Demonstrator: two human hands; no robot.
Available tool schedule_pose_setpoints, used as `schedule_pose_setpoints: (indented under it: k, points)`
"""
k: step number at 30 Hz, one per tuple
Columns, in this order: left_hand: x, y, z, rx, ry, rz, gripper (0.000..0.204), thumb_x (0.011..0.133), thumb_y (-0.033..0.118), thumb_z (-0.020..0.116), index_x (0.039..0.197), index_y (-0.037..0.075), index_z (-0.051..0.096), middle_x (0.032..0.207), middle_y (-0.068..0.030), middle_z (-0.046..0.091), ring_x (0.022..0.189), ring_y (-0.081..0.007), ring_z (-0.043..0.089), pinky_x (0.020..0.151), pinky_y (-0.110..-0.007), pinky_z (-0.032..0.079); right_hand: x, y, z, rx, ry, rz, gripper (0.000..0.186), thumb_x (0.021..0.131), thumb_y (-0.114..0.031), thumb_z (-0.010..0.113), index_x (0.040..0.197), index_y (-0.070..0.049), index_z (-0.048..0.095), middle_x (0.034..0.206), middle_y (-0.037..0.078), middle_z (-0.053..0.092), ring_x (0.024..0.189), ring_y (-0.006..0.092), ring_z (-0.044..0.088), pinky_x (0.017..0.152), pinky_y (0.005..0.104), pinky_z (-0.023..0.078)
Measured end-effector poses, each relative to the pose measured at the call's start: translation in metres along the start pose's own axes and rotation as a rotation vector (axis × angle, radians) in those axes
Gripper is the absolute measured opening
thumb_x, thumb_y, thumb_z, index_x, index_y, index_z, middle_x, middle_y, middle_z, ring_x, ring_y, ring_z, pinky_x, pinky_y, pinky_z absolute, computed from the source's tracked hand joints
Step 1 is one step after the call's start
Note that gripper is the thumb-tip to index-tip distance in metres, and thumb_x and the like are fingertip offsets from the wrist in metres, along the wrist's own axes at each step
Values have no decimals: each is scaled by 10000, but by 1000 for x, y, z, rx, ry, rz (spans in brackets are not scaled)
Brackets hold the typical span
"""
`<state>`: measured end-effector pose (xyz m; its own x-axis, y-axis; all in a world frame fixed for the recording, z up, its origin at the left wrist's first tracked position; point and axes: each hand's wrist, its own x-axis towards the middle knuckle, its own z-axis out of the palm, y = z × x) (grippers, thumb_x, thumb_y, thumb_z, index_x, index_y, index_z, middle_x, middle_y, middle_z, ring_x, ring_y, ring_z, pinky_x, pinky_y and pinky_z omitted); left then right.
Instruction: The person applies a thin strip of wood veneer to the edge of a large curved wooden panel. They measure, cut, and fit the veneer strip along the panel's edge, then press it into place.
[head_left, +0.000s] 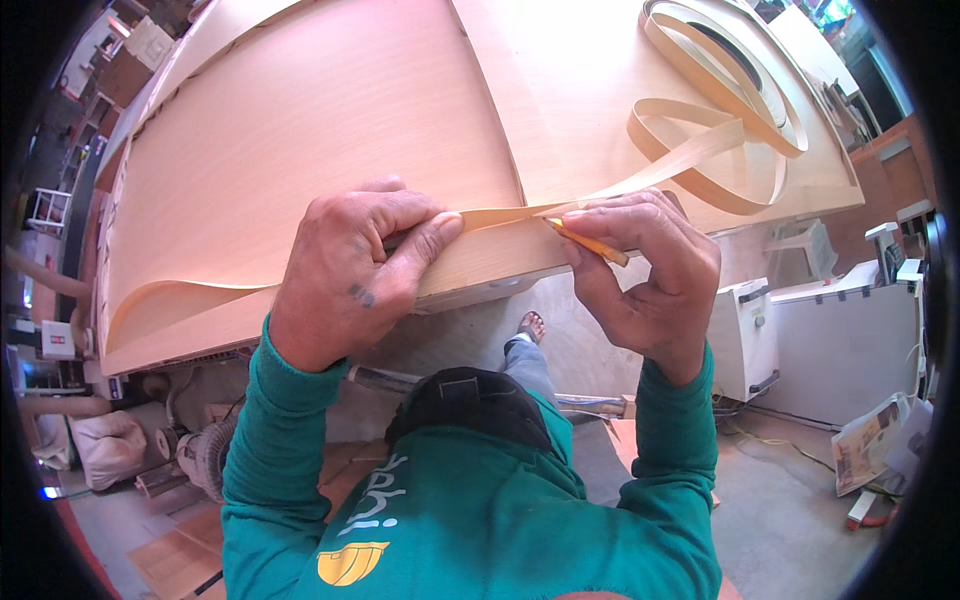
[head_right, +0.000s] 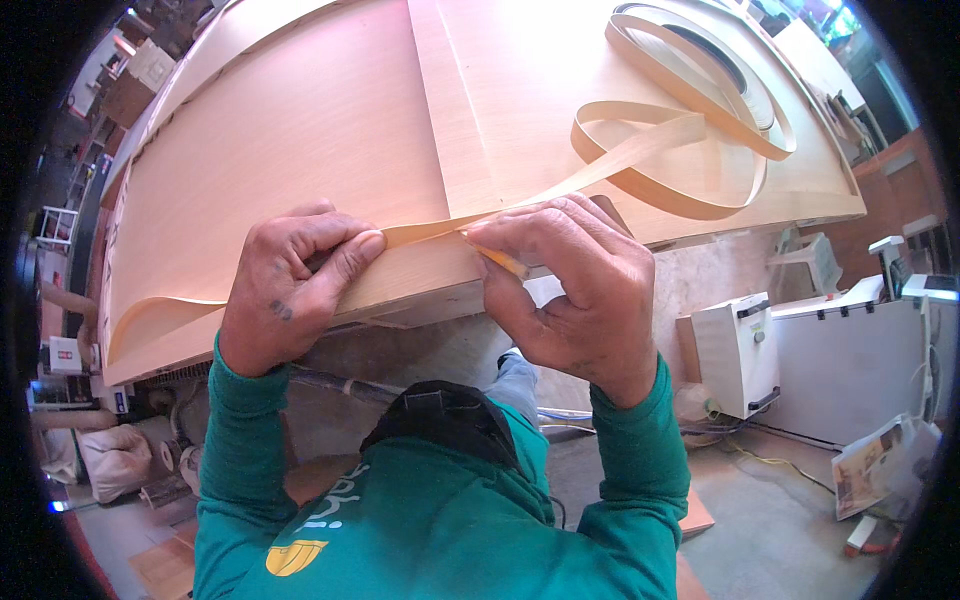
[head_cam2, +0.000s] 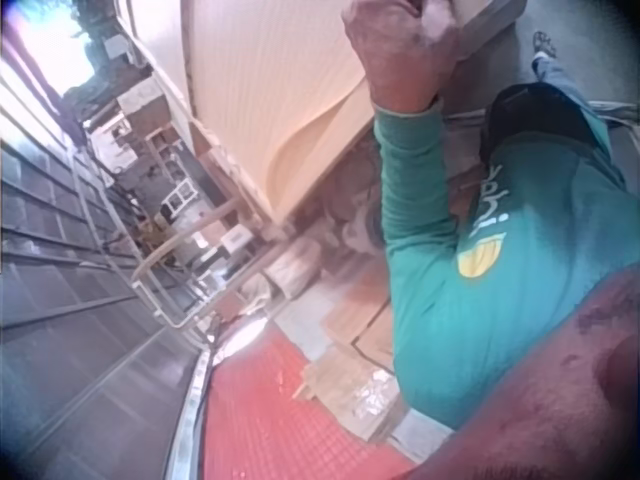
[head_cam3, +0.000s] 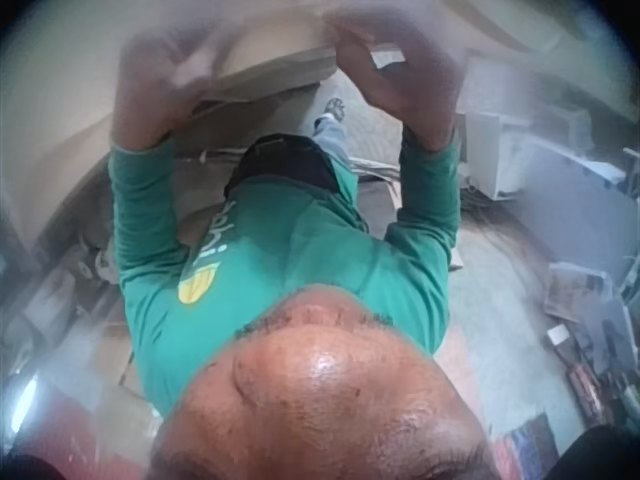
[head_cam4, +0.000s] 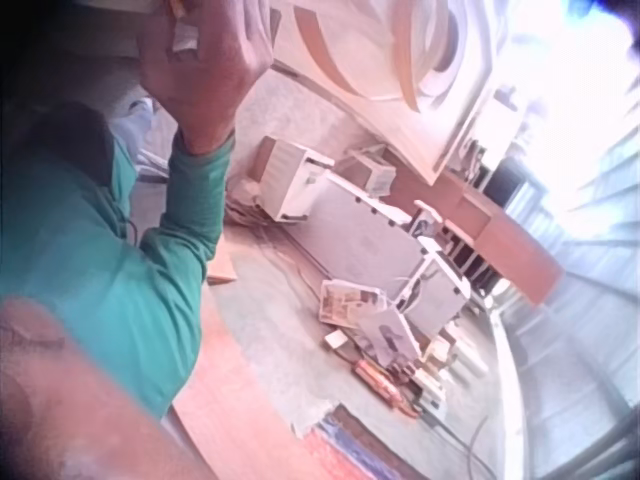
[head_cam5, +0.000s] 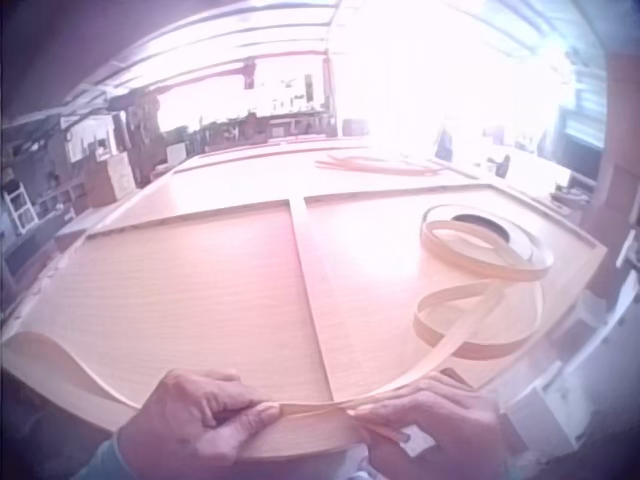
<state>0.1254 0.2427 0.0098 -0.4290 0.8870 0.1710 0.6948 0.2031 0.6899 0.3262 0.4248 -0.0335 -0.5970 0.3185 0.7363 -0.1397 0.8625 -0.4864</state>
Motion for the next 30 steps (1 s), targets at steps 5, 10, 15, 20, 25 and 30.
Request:
schedule_pose_setpoints:
  k: [5, 10, 15, 20, 25, 30]
  points:
    - [0, -1, 1, 15, -1, 3, 175, 1027, 112, 788, 1031, -55, 837, 786, -130, 667, 727, -191, 608, 676, -382, 473, 0, -1, 3, -37, -6, -28, 212, 779, -8, 854, 975, -87, 831, 911, 85, 817, 831, 247, 762, 779, 374, 579]
    - [1, 0, -1, 30, -17, 3, 169, 1025, 107, 792, 1032, -56, 837, 787, -134, 671, 725, -192, 605, 674, -384, 473, -2, 0, 8, -81, 28, -42, 231, 761, -8, 857, 972, -99, 836, 917, 67, 821, 819, 236, 744, 758, 363, 568]
    - [1, -4, 1, 23, 2, 14, 167, 1025, 106, 797, 1038, -55, 840, 790, -133, 674, 720, -192, 602, 671, -383, 474, -2, -3, 9, -99, 4, -49, 259, 763, 35, 864, 993, -80, 840, 953, 80, 848, 844, 215, 758, 794, 336, 549]
    - [2, -3, -1, 50, -18, -5, 165, 1025, 106, 798, 1041, -53, 843, 795, -131, 683, 724, -193, 610, 673, -381, 479, -3, 0, 11, -89, 5, -68, 274, 759, 22, 886, 1005, -92, 848, 955, 74, 850, 844, 212, 755, 796, 335, 545]
    - [2, -1, -2, 44, -11, -4, 154, 1019, 97, 799, 1041, -48, 847, 799, -139, 687, 723, -197, 620, 671, -382, 482, -3, -1, 11, -98, 9, -77, 273, 766, 25, 893, 1007, -97, 852, 953, 70, 850, 844, 214, 754, 789, 340, 546]
    - [2, -3, -2, 46, -18, -3, 150, 1012, 95, 802, 1048, -42, 851, 799, -138, 688, 715, -199, 619, 666, -386, 482, -3, 0, 11, -78, -6, -51, 273, 763, 31, 895, 1003, -93, 852, 950, 65, 849, 844, 212, 754, 785, 343, 542]
